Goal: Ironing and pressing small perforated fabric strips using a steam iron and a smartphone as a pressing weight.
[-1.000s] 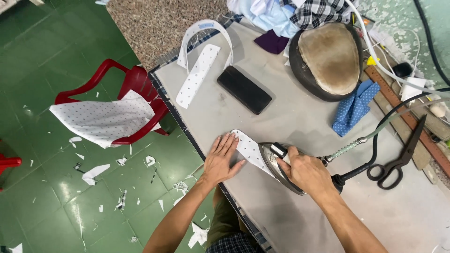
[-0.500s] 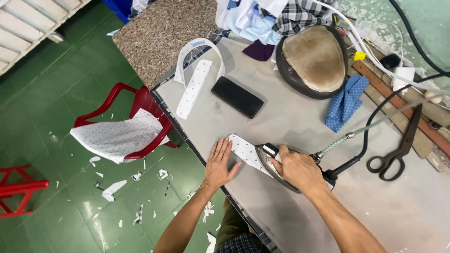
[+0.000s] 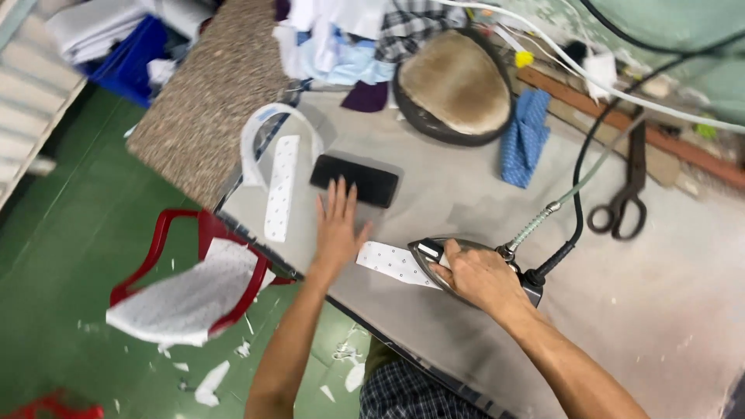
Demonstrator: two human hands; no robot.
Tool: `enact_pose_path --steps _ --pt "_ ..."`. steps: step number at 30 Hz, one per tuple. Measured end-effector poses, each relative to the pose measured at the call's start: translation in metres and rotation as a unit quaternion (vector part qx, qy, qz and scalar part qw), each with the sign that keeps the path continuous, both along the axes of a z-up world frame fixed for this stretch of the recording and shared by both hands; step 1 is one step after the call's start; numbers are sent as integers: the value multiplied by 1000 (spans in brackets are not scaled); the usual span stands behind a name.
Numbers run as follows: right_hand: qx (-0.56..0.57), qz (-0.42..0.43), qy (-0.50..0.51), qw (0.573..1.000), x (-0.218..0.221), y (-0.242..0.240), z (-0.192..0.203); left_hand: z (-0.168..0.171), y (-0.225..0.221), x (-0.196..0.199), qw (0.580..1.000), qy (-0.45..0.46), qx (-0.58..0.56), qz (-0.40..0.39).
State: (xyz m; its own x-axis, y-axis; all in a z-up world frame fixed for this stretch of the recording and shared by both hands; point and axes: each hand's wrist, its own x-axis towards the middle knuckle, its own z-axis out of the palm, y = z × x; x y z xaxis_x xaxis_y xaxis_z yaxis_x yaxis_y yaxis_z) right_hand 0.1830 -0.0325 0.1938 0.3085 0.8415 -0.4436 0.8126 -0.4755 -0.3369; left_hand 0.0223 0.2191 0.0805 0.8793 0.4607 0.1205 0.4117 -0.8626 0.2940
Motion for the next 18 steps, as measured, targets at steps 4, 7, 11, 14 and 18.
enact_pose_path --steps 4,7,11,14,18 --pt "-35 -83 20 996 -10 2 -2 -24 70 52 986 139 25 -93" --pt "0 -117 -24 993 -21 0 -9 -38 77 73 980 144 1 -134" --pt "0 -124 -48 991 -36 -5 -14 -24 50 84 975 155 33 -153" --pt "7 -120 -51 991 -45 -10 -18 -7 34 78 964 162 -9 -213" --pt "18 -95 -66 993 -56 -20 -23 -6 9 62 959 143 -104 -222"
